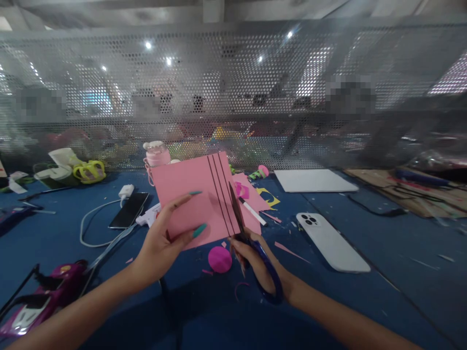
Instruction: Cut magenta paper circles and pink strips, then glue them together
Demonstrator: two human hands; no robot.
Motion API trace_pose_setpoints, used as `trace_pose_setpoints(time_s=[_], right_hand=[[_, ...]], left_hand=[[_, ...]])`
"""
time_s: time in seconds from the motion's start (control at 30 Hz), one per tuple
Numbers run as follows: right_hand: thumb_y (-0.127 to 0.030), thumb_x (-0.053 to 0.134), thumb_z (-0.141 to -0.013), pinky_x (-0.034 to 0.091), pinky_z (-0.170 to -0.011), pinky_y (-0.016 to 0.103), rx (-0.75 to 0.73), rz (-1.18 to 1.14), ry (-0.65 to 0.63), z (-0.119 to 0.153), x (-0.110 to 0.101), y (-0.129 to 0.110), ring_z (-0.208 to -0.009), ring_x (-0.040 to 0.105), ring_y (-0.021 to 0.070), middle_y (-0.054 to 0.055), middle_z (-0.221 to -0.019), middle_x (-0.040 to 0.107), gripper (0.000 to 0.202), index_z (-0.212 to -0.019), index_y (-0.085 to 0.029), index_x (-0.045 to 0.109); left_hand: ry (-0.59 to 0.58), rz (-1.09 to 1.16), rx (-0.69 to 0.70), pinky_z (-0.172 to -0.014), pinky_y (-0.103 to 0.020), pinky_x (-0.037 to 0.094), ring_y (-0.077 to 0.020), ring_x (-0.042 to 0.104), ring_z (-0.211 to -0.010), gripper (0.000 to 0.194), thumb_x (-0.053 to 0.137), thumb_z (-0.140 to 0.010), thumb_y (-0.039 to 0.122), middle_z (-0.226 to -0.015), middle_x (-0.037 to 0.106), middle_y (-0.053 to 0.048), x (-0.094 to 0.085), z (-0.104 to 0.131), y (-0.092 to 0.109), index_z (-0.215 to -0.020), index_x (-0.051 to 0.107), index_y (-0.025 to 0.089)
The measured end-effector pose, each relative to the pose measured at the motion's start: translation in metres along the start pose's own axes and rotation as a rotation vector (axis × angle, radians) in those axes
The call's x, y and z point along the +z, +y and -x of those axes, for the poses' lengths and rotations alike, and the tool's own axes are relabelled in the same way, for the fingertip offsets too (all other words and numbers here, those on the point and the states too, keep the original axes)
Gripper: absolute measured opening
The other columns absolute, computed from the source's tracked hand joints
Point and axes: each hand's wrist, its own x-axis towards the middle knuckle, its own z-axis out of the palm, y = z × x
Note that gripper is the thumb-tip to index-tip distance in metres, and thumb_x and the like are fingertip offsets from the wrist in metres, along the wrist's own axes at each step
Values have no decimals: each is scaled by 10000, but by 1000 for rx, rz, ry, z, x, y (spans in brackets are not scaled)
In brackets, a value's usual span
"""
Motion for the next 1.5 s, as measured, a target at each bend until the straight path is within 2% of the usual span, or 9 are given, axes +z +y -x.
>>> trace_pose_setpoints(time_s=[0.1, 0.23, 0.53, 0.83, 1.03, 1.17, 1.23, 1.37, 1.5], right_hand=[[-585, 589, -699, 330, -430, 234, 14, 5, -28, 0, -3, -2, -430, 382, 88, -79, -495, 402, 400, -691, -209, 452], [-552, 563, -731, 337, -437, 234, -21, 42, -41, -1, -6, -1, -442, 391, 91, -79, -510, 400, 360, -709, -207, 460], [-520, 559, -728, 344, -431, 238, -29, 68, 12, 0, -4, 3, -441, 405, 93, -74, -526, 410, 327, -723, -209, 458], [-432, 543, -748, 365, -442, 240, -70, 79, -46, -2, -8, 3, -454, 416, 93, -68, -543, 427, 241, -751, -198, 484], [-425, 556, -717, 333, -425, 233, -54, 57, -19, -3, -6, 1, -432, 379, 87, -78, -507, 404, 237, -723, -205, 470], [-458, 559, -717, 321, -424, 237, -58, 50, 45, -1, -2, 5, -430, 374, 89, -70, -514, 404, 269, -697, -212, 454], [-472, 562, -721, 316, -426, 239, -75, 61, 67, 0, -1, 8, -434, 374, 93, -63, -512, 408, 281, -684, -214, 455], [-520, 564, -731, 316, -411, 244, -54, 66, 54, 1, -3, 10, -411, 366, 94, -70, -509, 396, 321, -706, -220, 455], [-524, 531, -770, 375, -476, 267, -103, 120, -8, 4, -5, 1, -469, 409, 106, -60, -557, 402, 324, -705, -216, 455]], left_hand=[[2, 23, -7, -981, -429, 464, -239, 452, -1264, 526, 635, -787, 191, -1362, 492, -57, 0, -1, 1, -1273, 463, 298], [-1, -39, 8, -1044, -484, 379, -270, 381, -1315, 605, 641, -780, 188, -1419, 432, -68, -1, -2, 1, -1329, 415, 303], [21, -165, 112, -1028, -505, 389, -278, 447, -1267, 668, 650, -776, 189, -1387, 479, -53, -3, 0, -1, -1359, 370, 355], [-25, 27, -32, -1082, -522, 312, -291, 321, -1346, 641, 673, -763, 223, -1449, 390, -63, -2, -4, 5, -1342, 410, 313], [-26, 114, -69, -1040, -474, 403, -283, 337, -1341, 622, 683, -754, 217, -1437, 411, -55, 2, -4, 11, -1318, 439, 314], [5, 148, -97, -910, -387, 538, -281, 396, -1305, 584, 648, -784, 219, -1439, 409, -35, 6, 2, 11, -1316, 438, 332], [7, 161, -104, -874, -377, 559, -280, 403, -1300, 566, 625, -801, 221, -1433, 412, -33, 6, 5, 9, -1319, 433, 339], [10, 40, -48, -990, -458, 459, -278, 379, -1316, 605, 634, -790, 201, -1399, 454, -40, 3, 6, 5, -1335, 411, 339], [7, -84, -5, -1069, -521, 328, -290, 360, -1326, 649, 647, -773, 189, -1388, 468, -56, 1, 3, 4, -1353, 388, 323]])
